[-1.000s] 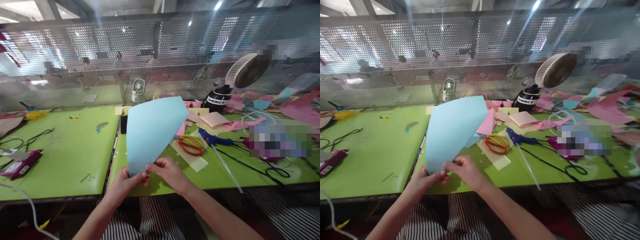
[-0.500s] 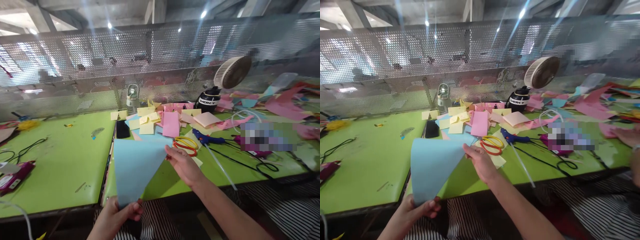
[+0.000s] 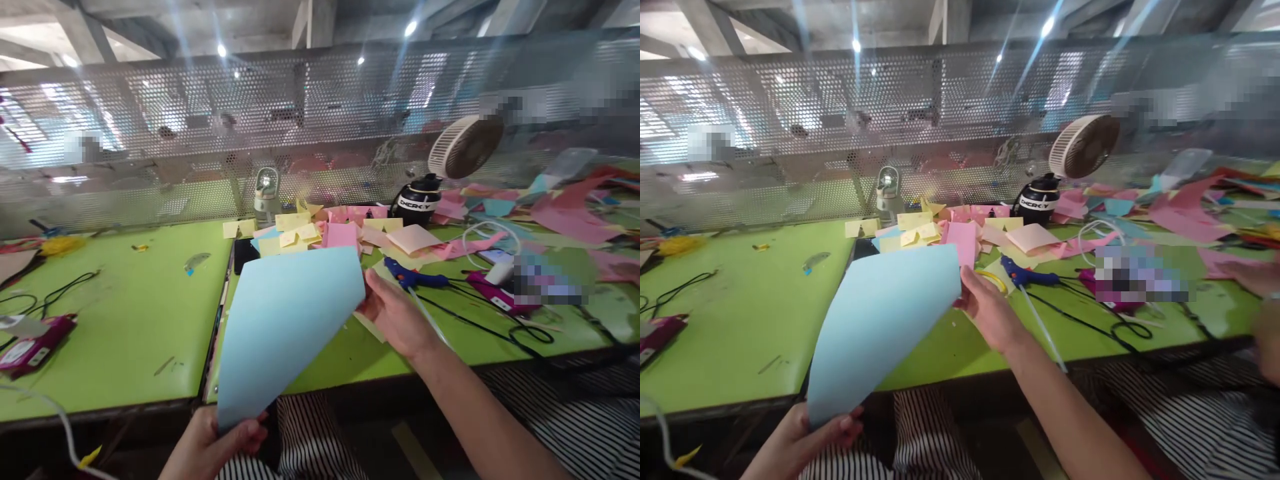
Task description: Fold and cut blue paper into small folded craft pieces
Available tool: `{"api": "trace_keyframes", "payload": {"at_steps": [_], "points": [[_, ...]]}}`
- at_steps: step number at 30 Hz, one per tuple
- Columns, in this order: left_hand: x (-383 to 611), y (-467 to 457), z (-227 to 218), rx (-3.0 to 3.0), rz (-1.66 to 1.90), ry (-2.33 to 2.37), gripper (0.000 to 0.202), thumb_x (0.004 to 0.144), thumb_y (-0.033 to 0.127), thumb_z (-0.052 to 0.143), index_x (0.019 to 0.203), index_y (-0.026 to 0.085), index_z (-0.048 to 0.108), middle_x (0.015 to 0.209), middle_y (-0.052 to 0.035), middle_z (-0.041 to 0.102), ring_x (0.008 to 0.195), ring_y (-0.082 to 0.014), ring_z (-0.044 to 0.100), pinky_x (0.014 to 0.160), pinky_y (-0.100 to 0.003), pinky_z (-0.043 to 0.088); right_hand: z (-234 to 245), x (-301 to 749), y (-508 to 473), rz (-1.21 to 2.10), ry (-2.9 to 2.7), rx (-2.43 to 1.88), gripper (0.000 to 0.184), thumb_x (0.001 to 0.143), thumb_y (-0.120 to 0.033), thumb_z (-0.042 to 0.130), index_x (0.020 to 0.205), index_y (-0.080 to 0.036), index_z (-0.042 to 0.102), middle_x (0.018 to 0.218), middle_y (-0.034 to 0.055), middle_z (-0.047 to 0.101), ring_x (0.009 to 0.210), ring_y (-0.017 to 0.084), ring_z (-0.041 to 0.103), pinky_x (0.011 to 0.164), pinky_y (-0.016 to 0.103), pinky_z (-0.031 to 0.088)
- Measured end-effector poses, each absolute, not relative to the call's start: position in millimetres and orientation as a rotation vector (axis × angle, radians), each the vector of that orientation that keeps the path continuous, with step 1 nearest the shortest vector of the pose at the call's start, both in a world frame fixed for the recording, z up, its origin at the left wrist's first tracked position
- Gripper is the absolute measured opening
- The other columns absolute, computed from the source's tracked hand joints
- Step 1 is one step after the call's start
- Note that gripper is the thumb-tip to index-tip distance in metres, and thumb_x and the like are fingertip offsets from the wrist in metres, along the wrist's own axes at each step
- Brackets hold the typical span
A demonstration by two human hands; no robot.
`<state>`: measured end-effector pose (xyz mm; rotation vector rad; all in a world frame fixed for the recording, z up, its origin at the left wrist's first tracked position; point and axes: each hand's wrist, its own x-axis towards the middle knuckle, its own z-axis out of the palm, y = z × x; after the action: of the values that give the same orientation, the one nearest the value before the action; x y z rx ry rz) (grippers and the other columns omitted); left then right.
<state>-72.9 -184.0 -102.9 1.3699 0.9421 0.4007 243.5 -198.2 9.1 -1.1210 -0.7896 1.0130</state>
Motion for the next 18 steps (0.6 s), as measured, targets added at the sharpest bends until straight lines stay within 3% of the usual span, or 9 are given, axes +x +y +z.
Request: {"api": "trace_keyframes", "payload": {"at_steps": [2, 6, 10, 15, 18], "points": [[-72.1, -178.2, -88.5, 1.471, 0.402, 0.972, 0.046, 0.078, 0.061, 0.067, 0.088, 0.016, 0.076, 0.077, -0.0067, 0.074, 0.074, -0.0201, 0.066, 0.070, -0.028, 0.051, 5.1, 241.3, -198.3, 1.062, -0.820, -1.146, 0.038, 0.067, -0.052, 0.079, 0.093, -0.024, 0.073, 0.094, 0.0041, 0.073, 0.084, 0.018, 0.064, 0.069, 0.027, 0.052], [-72.6, -164.7, -55.5, 1.618, 0.390, 0.908, 0.043, 0.081, 0.056, 0.066, 0.082, 0.014, 0.073, 0.077, -0.0072, 0.071, 0.072, -0.0185, 0.063, 0.068, -0.027, 0.049, -0.3, 241.7, -197.3, 1.109, -0.859, -1.182, 0.029, 0.060, -0.039, 0.086, 0.082, -0.025, 0.073, 0.087, 0.0006, 0.072, 0.078, 0.015, 0.062, 0.070, 0.026, 0.053], [-71.1, -148.5, -31.0, 1.437, 0.519, 0.618, 0.062, 0.077, 0.065, 0.066, 0.113, 0.015, 0.068, 0.098, -0.0091, 0.072, 0.090, -0.0225, 0.065, 0.084, -0.032, 0.050, 3.7, 242.0, -198.8, 1.118, -0.913, -1.248, 0.029, 0.058, -0.043, 0.087, 0.074, -0.023, 0.072, 0.076, 0.0012, 0.070, 0.065, 0.014, 0.060, 0.059, 0.026, 0.052], [-56.4, -124.7, -12.3, 1.303, 0.728, 0.737, 0.051, 0.071, 0.057, 0.075, 0.097, 0.013, 0.073, 0.094, -0.0108, 0.074, 0.082, -0.0221, 0.068, 0.077, -0.033, 0.054, 20.2, 231.9, -193.9, 1.068, -1.072, -1.336, 0.034, 0.058, -0.048, 0.085, 0.076, -0.023, 0.072, 0.067, 0.0011, 0.064, 0.055, 0.013, 0.053, 0.045, 0.025, 0.046], [-50.6, -113.4, 8.2, 1.374, 0.872, 0.762, 0.043, 0.070, 0.052, 0.078, 0.092, 0.015, 0.075, 0.093, -0.0085, 0.075, 0.078, -0.0207, 0.068, 0.075, -0.034, 0.055, 42.7, 232.1, -184.1, 0.949, -1.216, -1.361, 0.032, 0.059, -0.050, 0.084, 0.074, -0.025, 0.073, 0.066, 0.0018, 0.065, 0.056, 0.012, 0.054, 0.050, 0.025, 0.048]]}}
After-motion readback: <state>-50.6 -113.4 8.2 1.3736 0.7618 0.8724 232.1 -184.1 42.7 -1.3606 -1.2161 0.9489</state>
